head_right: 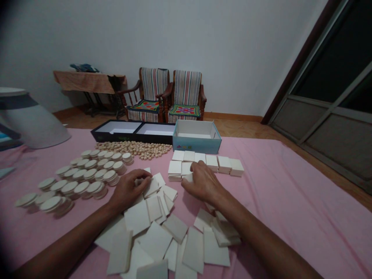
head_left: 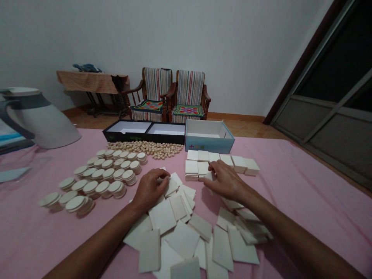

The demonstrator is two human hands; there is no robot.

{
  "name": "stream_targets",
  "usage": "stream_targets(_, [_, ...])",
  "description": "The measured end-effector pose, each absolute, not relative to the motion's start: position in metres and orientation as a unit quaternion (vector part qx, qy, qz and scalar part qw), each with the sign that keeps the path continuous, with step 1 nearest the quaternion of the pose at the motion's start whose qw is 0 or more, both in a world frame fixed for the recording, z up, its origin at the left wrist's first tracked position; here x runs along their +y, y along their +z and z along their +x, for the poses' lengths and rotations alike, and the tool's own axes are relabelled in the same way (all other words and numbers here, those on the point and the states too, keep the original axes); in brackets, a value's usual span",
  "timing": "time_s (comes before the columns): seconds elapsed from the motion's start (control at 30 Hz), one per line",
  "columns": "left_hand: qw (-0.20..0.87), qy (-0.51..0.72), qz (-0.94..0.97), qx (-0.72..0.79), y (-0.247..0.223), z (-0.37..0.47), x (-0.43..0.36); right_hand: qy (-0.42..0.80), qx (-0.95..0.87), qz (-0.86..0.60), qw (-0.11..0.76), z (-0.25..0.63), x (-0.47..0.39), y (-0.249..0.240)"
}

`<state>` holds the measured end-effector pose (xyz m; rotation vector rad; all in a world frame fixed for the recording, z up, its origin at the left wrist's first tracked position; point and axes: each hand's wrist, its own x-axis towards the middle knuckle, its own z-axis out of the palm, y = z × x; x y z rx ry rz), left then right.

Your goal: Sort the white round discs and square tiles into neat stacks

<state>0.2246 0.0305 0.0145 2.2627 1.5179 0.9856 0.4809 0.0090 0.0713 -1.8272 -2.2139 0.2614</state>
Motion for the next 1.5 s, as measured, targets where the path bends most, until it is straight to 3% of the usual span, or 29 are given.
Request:
stream_targets(0.17, [0.126, 0.331, 0.775, 0.523, 0.016, 0.224, 0.029, 0.044, -0.73, -0.674, 0.104, 0.47, 0.049, 0.081])
stream_targets(0.37, [0.124, 0.33, 0.776, 0.523, 0.018, 0.225, 0.028, 0.014, -0.723, -0.677, 0.133, 0.476, 0.049, 0.078])
stream_targets(0.67, [0.125, 0.339, 0.774, 0.519, 0.015, 0.225, 0.032, 0.164, -0.793, -0.582, 0.073, 0.496, 0.002, 0.062])
stream_targets(0.87, [0.186, 0.321, 0.776, 0.511, 0.029, 0.233, 0.038, 0.189, -0.797, -0.556, 0.138, 0.492, 0.003, 0.045])
stream_targets(1.13, [0.33, 0.282, 0.748, 0.502, 0.036, 0.262, 0.059, 0.106, -0.732, -0.663, 0.116, 0.502, 0.011, 0.057])
stream_targets(1.5, [0.284, 0.224, 0.73, 0.58, 0.04, 0.292, 0.061, 0.135, -0.729, -0.67, 0.042, 0.492, 0.027, 0.047])
